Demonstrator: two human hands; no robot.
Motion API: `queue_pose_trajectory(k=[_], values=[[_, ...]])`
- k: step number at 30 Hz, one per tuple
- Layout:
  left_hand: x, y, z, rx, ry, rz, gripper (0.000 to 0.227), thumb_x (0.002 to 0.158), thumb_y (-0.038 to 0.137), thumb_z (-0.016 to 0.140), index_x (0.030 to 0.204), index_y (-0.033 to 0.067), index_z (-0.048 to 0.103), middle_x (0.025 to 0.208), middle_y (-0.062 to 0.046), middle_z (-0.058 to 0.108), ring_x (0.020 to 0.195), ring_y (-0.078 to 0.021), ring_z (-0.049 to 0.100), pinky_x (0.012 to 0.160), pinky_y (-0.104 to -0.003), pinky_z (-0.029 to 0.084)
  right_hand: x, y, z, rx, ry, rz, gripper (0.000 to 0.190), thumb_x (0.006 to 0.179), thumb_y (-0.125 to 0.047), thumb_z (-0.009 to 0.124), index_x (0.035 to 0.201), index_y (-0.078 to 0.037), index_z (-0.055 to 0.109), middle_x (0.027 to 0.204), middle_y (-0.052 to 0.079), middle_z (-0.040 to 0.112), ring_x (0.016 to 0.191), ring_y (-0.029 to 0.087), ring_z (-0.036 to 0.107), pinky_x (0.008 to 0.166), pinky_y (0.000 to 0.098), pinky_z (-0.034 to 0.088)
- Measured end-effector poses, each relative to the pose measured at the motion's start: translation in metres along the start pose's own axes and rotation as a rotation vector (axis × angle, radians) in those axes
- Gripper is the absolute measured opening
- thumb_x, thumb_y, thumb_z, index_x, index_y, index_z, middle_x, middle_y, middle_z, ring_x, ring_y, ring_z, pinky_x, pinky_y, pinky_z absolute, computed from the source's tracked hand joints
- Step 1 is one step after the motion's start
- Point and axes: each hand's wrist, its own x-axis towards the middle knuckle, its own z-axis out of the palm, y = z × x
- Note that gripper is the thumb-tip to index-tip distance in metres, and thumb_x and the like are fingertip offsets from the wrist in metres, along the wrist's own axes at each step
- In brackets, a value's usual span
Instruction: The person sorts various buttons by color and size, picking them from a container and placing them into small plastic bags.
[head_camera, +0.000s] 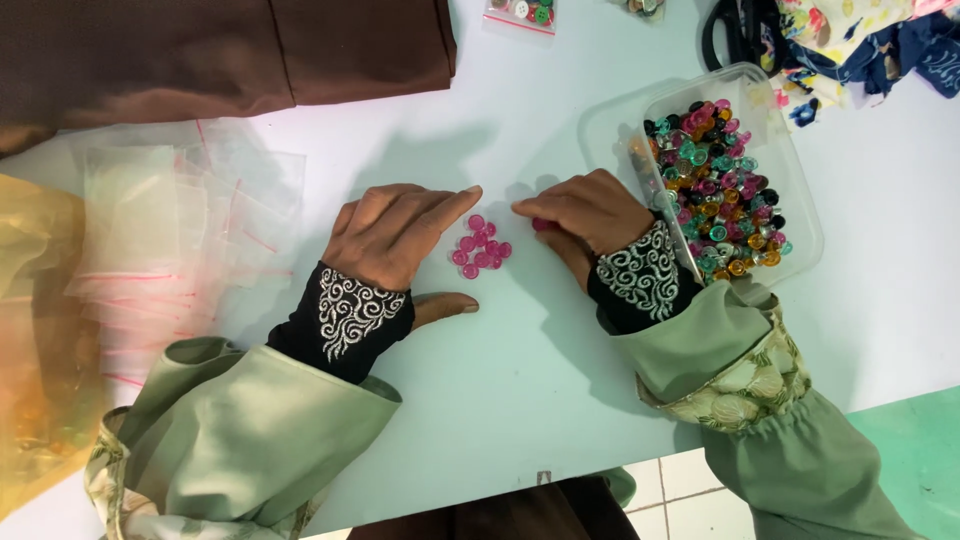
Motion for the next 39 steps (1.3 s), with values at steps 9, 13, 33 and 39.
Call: queue_pose_trajectory(k=[9,13,33,39], values=[[0.001,0.002,-0.007,-0.040,-0.051,-0.001,0.083,0.081,0.048,0.086,0.148,0.0110,0.055,0.124,-0.006,0.064,0.120,-0.0248,0.052,0.108,-0.044,0.042,0.012,-0.006,0.017,-0.184,0.117,-0.321,0.010,0.098,-0.014,0.076,0.104,-0.017,0.083,0.103,0.000,0.071,0.090,0.018,0.053,0.083,0.0301,0.053],[0.000,0.000,-0.005,-0.051,-0.064,-0.027,0.086,0.078,0.050,0.086,0.150,0.0139,0.055,0.127,-0.003,0.064,0.124,-0.0237,0.051,0.110,-0.043,0.039,0.017,-0.012,0.024,-0.271,0.155,-0.428,0.009,0.101,-0.018,0.072,0.102,-0.016,0.081,0.098,0.001,0.070,0.087,0.021,0.054,0.075,0.0313,0.052],[0.001,0.000,-0.002,0.044,0.004,0.005,0.084,0.083,0.058,0.080,0.149,0.0131,0.054,0.127,-0.005,0.062,0.117,-0.0241,0.054,0.104,-0.043,0.047,0.036,-0.009,0.035,-0.384,0.218,-0.519,0.018,0.107,-0.018,0.065,0.104,-0.010,0.080,0.104,0.005,0.070,0.087,0.022,0.055,0.074,0.0315,0.056],[0.001,-0.001,-0.004,-0.028,-0.050,-0.013,0.087,0.083,0.056,0.081,0.152,0.0131,0.051,0.132,-0.005,0.059,0.122,-0.0236,0.051,0.106,-0.043,0.042,0.028,-0.004,0.025,-0.424,0.194,-0.463,0.013,0.105,-0.018,0.070,0.098,-0.014,0.080,0.100,0.000,0.072,0.086,0.019,0.056,0.078,0.0314,0.053]])
